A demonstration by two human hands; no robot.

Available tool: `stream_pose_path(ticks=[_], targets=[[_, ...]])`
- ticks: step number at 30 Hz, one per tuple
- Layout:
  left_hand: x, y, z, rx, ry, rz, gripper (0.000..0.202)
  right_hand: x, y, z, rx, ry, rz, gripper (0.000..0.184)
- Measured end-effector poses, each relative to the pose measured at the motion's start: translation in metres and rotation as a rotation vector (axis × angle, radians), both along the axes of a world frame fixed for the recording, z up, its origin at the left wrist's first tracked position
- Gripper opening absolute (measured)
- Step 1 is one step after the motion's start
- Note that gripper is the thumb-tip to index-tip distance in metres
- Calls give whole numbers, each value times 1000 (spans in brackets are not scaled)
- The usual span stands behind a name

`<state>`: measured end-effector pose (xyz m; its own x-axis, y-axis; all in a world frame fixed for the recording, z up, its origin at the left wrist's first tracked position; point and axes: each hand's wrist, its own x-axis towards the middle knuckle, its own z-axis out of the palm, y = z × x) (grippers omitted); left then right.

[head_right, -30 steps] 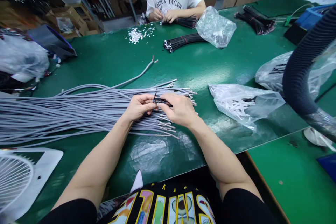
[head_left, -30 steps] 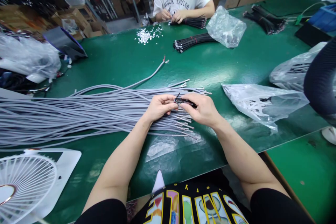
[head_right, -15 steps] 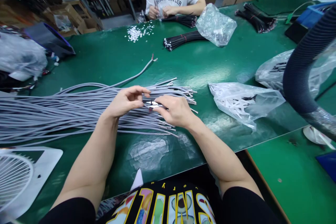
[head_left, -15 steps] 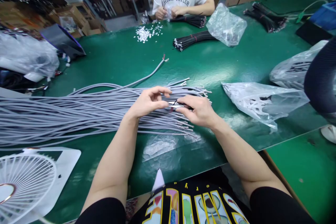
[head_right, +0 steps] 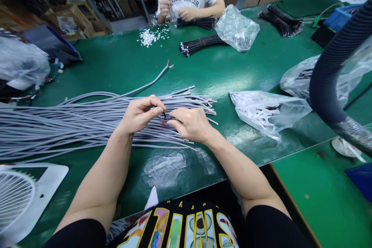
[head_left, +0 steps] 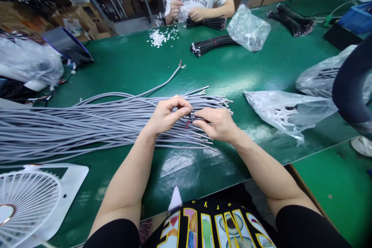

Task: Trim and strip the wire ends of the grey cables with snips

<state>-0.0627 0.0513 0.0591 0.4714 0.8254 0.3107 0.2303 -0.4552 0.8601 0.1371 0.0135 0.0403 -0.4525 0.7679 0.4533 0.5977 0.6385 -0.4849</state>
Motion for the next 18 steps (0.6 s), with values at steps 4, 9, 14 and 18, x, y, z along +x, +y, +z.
stream_pose_path(ticks=[4, 9, 14, 18], targets=[[2, 0, -3, -22, -29, 9, 27, 0, 0, 0, -6, 2, 2, 23], [2, 4, -7, -84, -131, 82, 29, 6, 4, 1, -30, 32, 16, 22], [8, 4, -9, -110, -277, 216, 32, 13, 11, 8, -124, 185, -55, 26], [23, -11, -11, -59, -301, 122, 27, 1, 0, 14, -103, 260, -62, 25]])
